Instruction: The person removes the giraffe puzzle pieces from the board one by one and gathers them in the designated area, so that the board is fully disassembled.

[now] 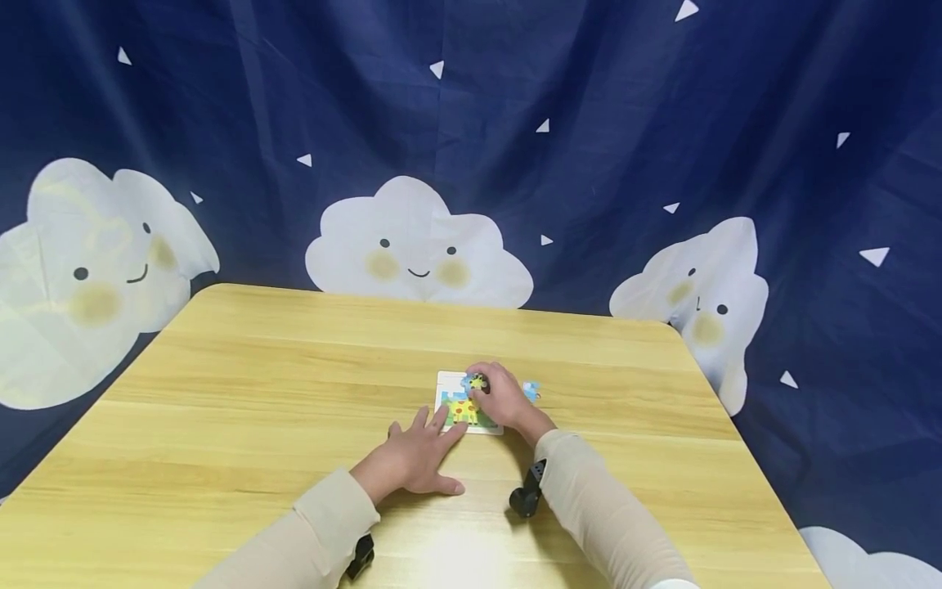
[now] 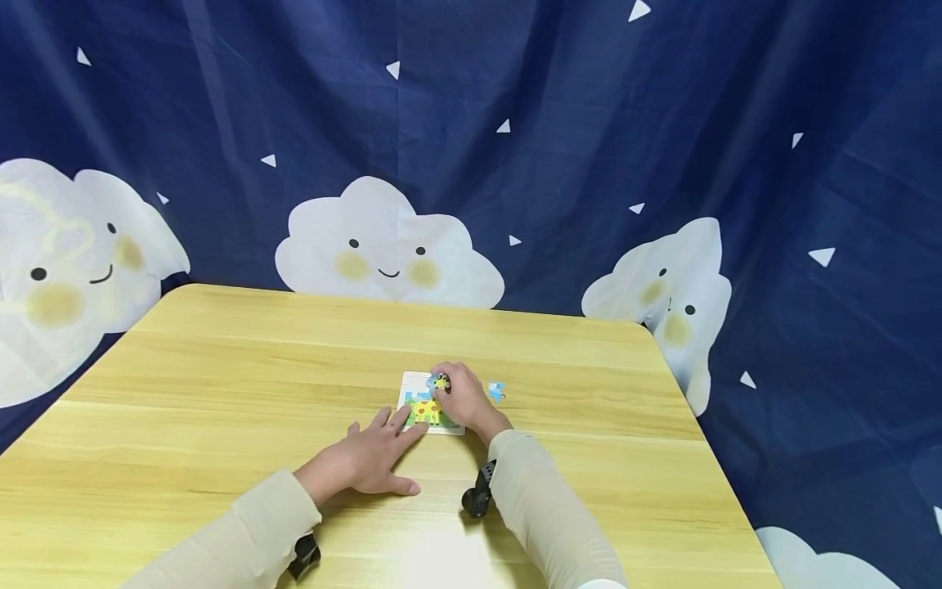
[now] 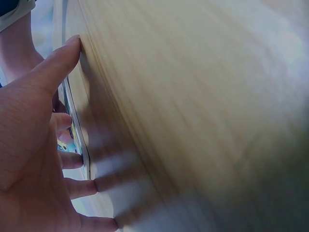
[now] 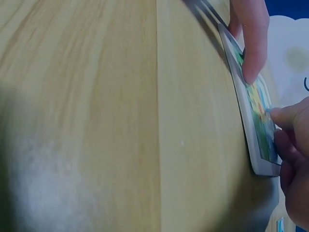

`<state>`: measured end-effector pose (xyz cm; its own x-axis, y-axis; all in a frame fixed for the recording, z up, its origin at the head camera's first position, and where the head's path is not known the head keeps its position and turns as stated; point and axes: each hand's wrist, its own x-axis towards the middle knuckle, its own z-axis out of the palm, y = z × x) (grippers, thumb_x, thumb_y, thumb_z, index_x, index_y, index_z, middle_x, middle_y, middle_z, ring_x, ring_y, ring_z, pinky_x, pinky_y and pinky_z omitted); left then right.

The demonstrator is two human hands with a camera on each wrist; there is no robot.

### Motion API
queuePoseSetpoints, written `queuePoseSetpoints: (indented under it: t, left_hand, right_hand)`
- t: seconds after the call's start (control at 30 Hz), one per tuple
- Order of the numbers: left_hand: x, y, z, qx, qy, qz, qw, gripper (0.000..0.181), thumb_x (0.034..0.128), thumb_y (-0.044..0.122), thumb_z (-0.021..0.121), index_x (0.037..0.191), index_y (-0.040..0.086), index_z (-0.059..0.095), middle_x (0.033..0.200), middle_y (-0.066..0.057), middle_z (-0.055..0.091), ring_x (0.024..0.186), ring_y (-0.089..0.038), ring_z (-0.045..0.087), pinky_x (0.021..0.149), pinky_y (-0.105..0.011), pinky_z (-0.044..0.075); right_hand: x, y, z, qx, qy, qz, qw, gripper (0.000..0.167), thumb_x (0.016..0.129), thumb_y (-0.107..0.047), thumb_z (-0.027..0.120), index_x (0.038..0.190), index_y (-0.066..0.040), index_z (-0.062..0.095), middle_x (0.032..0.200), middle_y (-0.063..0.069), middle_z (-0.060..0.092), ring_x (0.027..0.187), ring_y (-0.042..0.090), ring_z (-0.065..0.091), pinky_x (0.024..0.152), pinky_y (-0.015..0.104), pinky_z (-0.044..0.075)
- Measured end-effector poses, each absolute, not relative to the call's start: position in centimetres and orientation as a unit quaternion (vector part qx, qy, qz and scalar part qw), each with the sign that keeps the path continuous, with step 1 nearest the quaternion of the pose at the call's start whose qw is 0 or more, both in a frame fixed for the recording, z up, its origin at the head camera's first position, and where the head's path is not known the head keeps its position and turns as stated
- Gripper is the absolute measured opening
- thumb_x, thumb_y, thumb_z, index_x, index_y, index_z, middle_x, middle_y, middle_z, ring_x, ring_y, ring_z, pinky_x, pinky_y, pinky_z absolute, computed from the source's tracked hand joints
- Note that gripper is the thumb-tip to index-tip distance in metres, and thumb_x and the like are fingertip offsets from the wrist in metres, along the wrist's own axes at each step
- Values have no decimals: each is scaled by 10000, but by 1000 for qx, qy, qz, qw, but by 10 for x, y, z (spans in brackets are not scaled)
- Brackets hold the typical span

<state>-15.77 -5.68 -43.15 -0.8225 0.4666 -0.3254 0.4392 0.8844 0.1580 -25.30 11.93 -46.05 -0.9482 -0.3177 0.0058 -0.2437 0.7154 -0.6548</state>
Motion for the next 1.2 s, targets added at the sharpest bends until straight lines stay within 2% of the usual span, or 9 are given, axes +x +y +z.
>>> queuePoseSetpoints:
  t: [0.13, 0.23, 0.5, 0.73, 0.83, 1.2]
  left_hand:
    - [-158, -57, -431, 238, 953, 43, 180, 913, 758, 720, 566, 1490, 252, 285, 1566, -116, 192, 1401, -399, 223, 944, -685, 309]
    - [-158, -57, -431, 238, 953, 42, 181, 912, 758, 721, 566, 1490, 254, 286, 1565, -113, 198, 1401, -397, 225, 945, -682, 311]
    - [-157, -56, -428, 236, 954, 43, 182, 913, 757, 713, 574, 1491, 252, 286, 1563, -116, 202, 1399, -397, 230, 951, -675, 312]
    - [-157, -56, -428, 236, 953, 52, 180, 910, 757, 702, 586, 1489, 248, 291, 1562, -120, 202, 1399, -404, 225, 954, -682, 302]
    - [-156, -56, -428, 236, 953, 53, 180, 908, 757, 700, 589, 1488, 249, 291, 1564, -119, 198, 1402, -400, 220, 956, -683, 298]
    - [-156, -57, -427, 236, 954, 53, 177, 899, 762, 686, 598, 1485, 245, 297, 1560, -123, 207, 1396, -408, 233, 951, -688, 300]
  right_hand:
    - [-253, 125, -460, -147, 918, -364, 53, 286, 924, -102, 587, 1209, -129, 593, 1178, 54, 596, 992, 175, 546, 912, 393, 452]
    - [-253, 130, -459, -136, 917, -371, 46, 259, 928, -106, 580, 1184, -130, 609, 1146, 44, 609, 961, 174, 543, 890, 384, 452]
    - [-254, 150, -460, -134, 921, -366, 0, 224, 901, -77, 599, 1123, -82, 633, 984, 51, 608, 834, 173, 508, 768, 339, 443]
    - [-252, 170, -452, -103, 915, -389, 0, 244, 906, -79, 601, 1150, -72, 613, 800, 62, 504, 635, 152, 479, 567, 277, 419]
    - [-251, 179, -450, -90, 915, -394, 1, 260, 917, -86, 585, 1177, -75, 594, 787, 69, 499, 587, 152, 487, 534, 272, 424]
    - [-246, 213, -449, -61, 928, -368, -23, 258, 915, -108, 588, 1170, -67, 607, 881, 87, 538, 723, 194, 458, 633, 304, 383]
